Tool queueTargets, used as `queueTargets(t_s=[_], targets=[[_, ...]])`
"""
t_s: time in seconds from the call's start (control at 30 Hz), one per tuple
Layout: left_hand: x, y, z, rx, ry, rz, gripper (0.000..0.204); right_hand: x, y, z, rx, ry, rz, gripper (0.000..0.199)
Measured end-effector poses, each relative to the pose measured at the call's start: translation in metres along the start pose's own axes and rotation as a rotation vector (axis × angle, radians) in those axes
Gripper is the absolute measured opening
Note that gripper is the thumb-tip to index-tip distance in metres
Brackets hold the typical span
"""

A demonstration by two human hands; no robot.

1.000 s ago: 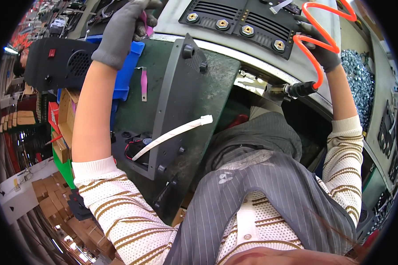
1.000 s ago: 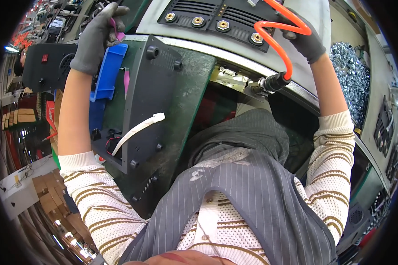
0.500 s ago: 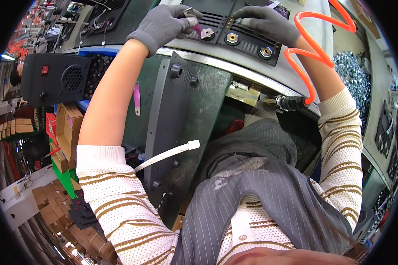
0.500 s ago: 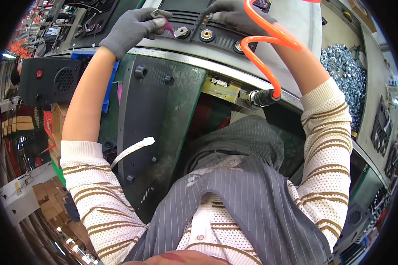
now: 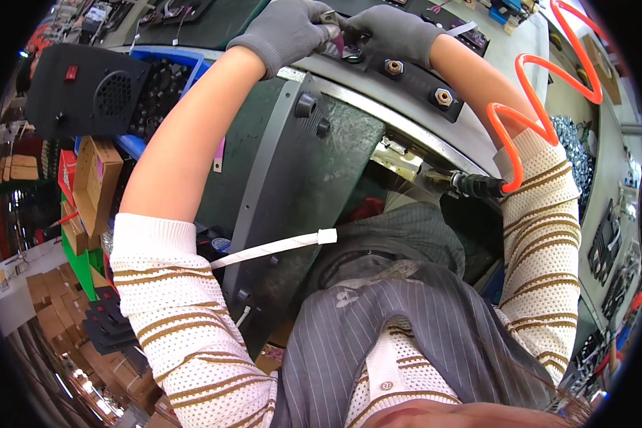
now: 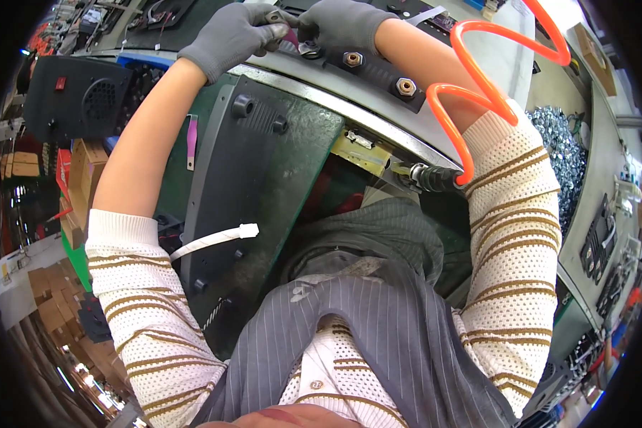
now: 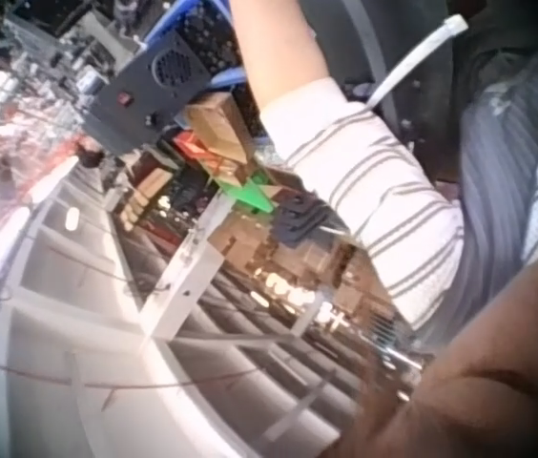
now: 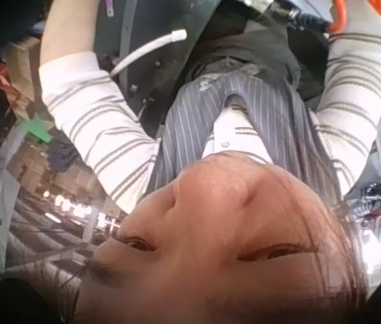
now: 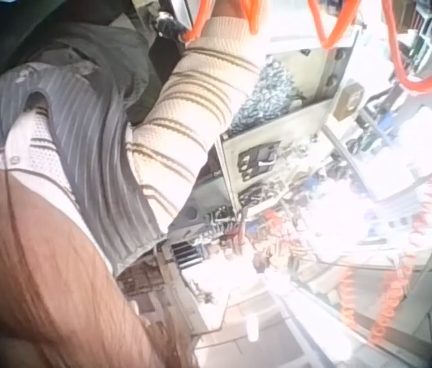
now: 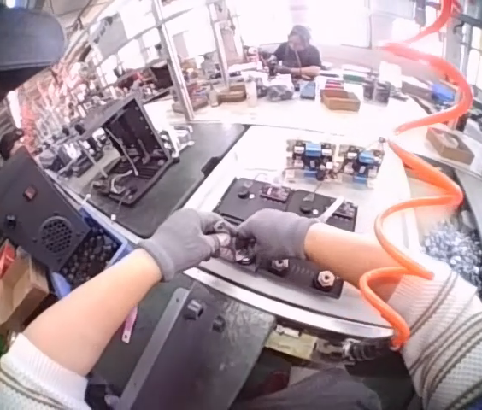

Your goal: Assembling the metal housing and internal components for a solar inverter or power supply unit.

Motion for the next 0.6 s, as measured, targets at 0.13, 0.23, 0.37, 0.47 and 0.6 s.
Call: queueTargets(t_s=[0.13,0.23,0.37,0.47,0.6], targets=[[-0.009,0.014,0.013,0.084,-0.203,0.211,0.018,-0.016,-0.008,-0.003,-0.196,0.465,0.422,0.022],[-0.010,0.022,0.005,-0.005,-0.128,0.268,0.020,-0.007,-0.006,-0.003,-0.092,0.488,0.361,0.019],[-0.012,0.026,0.017,0.065,-0.189,0.276,0.020,0.018,-0.005,-0.013,-0.316,-0.001,0.023,0.017],[-0.014,0.027,0.019,0.099,-0.212,0.303,0.019,0.011,0.005,-0.028,-0.474,-0.011,-0.158,0.018],[-0.011,0.026,0.024,0.182,-0.234,0.311,0.019,0.011,-0.012,0.004,-0.471,-0.072,-0.056,0.019]])
Point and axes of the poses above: each hand's wrist, its own x-axis towards the middle knuckle, its own y-axis out of the back of the hand, z = x × y, the point moved 5 cm from there along x, towards the middle knuckle, and after that the axes turned 15 degrees about z, right-handed, at the moved point
